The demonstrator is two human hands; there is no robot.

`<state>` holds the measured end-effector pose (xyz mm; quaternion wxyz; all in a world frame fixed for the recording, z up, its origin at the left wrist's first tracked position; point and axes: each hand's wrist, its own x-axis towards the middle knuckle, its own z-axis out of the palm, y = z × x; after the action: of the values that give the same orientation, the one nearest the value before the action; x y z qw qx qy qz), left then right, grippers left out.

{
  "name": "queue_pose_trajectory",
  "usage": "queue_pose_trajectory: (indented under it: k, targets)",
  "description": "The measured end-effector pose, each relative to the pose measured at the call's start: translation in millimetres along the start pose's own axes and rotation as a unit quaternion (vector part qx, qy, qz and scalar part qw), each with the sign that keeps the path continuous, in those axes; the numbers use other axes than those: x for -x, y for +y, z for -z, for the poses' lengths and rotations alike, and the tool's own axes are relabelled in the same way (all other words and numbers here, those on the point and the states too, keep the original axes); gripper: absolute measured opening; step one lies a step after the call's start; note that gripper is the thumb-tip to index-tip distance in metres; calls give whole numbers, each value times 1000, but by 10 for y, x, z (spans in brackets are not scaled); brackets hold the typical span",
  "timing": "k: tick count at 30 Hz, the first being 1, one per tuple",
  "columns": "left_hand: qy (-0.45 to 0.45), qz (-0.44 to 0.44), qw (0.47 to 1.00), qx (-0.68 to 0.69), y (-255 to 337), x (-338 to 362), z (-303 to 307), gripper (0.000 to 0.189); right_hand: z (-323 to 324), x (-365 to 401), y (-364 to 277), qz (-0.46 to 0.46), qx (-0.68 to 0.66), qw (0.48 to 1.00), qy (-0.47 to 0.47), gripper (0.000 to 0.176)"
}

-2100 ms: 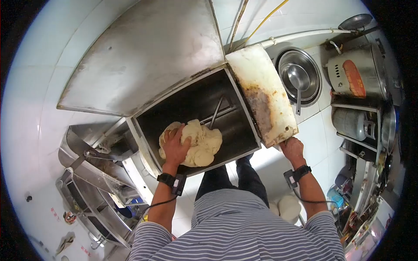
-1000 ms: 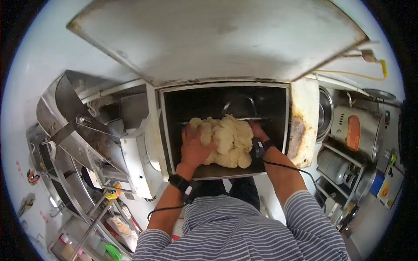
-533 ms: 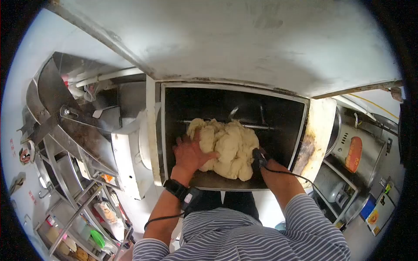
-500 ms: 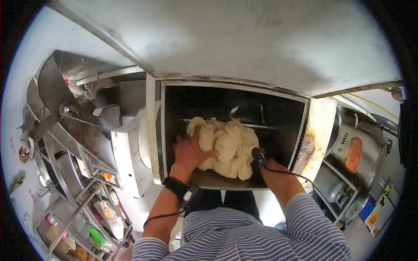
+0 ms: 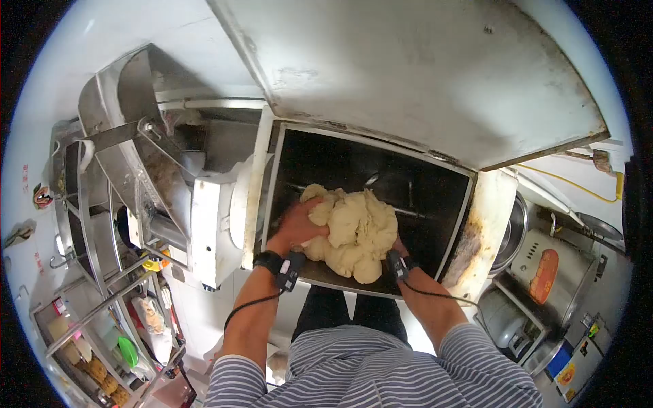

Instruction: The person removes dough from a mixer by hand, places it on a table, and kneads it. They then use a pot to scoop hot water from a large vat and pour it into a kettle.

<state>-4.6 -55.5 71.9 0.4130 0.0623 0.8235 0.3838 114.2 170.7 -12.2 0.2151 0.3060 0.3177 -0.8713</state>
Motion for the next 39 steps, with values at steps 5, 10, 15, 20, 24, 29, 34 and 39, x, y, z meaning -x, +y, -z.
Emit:
queue_pose_trajectory:
  k: [5, 10, 15, 20, 24, 29, 34, 39]
  targets:
    - [124, -104, 986, -32, 41, 293, -67, 69, -275, 254, -247, 34, 37, 999, -5, 44]
    - [241, -180, 953, -44, 696, 1005, -143, 62, -488, 1009, -755, 83, 127, 988, 10, 44]
    - [321, -272, 907, -14, 1356, 1668, -481, 68, -750, 2126, -1384, 151, 239, 959, 17, 44]
    - [338, -331, 877, 82, 1618, 2060, -834, 66, -1049, 2825, -1593, 192, 310, 931, -7, 45]
    - [280, -311, 899, 129, 1518, 2340, -877, 64, -1278, 2956, -1482, 202, 337, 919, -34, 45]
    - [343, -260, 894, 125, 992, 2851, -848, 63, -1632, 2835, -1014, 181, 354, 912, -102, 45]
    - [469, -206, 847, 140, 253, 3514, -995, 64, -2163, 2755, -311, 135, 387, 891, -196, 45]
    - [617, -131, 767, 117, -369, 4791, -1032, 65, -2959, 2838, 744, 52, 420, 843, -332, 45]
